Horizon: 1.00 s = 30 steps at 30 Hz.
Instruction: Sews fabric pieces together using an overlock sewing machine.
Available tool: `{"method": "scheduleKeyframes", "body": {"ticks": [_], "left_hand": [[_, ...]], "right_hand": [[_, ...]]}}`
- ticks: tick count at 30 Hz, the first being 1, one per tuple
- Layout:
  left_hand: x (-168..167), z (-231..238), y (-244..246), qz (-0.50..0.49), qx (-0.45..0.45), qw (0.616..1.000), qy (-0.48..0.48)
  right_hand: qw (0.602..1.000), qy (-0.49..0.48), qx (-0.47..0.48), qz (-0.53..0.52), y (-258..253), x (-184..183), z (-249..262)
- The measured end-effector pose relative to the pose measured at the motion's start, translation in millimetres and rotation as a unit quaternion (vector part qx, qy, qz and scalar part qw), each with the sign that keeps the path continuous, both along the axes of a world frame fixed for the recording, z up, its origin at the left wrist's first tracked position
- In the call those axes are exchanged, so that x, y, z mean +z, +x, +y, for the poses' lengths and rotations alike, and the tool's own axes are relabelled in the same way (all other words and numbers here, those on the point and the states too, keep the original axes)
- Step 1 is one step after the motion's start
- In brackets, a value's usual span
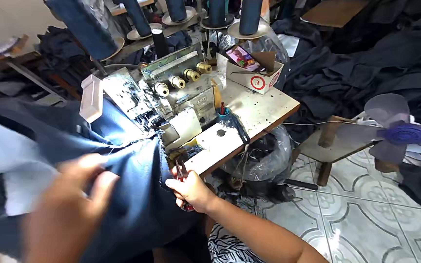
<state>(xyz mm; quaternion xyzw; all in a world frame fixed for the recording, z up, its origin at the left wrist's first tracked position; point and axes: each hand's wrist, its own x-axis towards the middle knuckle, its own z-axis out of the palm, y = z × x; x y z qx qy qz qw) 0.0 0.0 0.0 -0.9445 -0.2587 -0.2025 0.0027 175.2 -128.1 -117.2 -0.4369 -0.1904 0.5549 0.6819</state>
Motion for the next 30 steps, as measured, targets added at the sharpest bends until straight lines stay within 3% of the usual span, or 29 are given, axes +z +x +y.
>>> {"method": "scheduleKeyframes", "body": {"ticks": [2,4,6,11,14,16,19,21,23,25,27,30], "left_hand": [[-47.2,-51.8,1.8,0.017,-0.021,0.995,-0.095],[-88.0,-69.5,-6.0,-0.023,0.010,0.996,-0.084],[-107.5,-57.4,-23.3,-0.050,0.081,0.992,-0.087],[-111.1,0.0,-83.3,-0.044,0.250,0.956,-0.149],[-111.4,12.7,-86.6,-0.032,0.191,0.973,-0.122],[-102.6,22.8,-84.6,0.027,0.136,0.982,-0.125],[-76.4,47.3,-92.0,0.111,0.156,0.972,-0.133],[-61.7,42.0,-92.0,0.092,0.175,0.972,-0.124],[-53.8,2.0,-71.2,0.038,0.110,0.986,-0.118],[-68.8,-50.5,-42.6,-0.003,0.046,0.983,-0.180],[-104.9,-81.4,-18.3,-0.059,0.019,0.975,-0.212],[-142.3,-91.8,8.9,-0.153,0.060,0.969,-0.183]], "right_hand": [[1.000,-0.026,0.001,-0.007,-5.0,-7.8,-2.3],[0.999,-0.035,-0.003,-0.024,-12.5,-15.3,-7.6],[0.999,-0.028,-0.016,-0.040,-18.2,-20.1,-16.7],[0.998,-0.020,-0.027,-0.053,-19.8,-23.9,-34.4],[0.998,-0.013,-0.044,-0.053,-20.4,-30.2,-35.8],[0.997,-0.013,-0.052,-0.056,-21.0,-31.8,-34.9],[0.996,-0.030,-0.046,-0.069,-19.7,-29.2,-34.7],[0.996,-0.028,-0.041,-0.068,-20.4,-29.6,-35.3],[0.997,-0.019,-0.040,-0.062,-20.8,-34.3,-35.8],[0.998,-0.020,-0.035,-0.050,-24.0,-42.2,-37.9],[0.998,-0.020,-0.033,-0.048,-27.1,-45.9,-40.5],[0.997,-0.014,-0.031,-0.066,-28.9,-49.6,-49.4]]}}
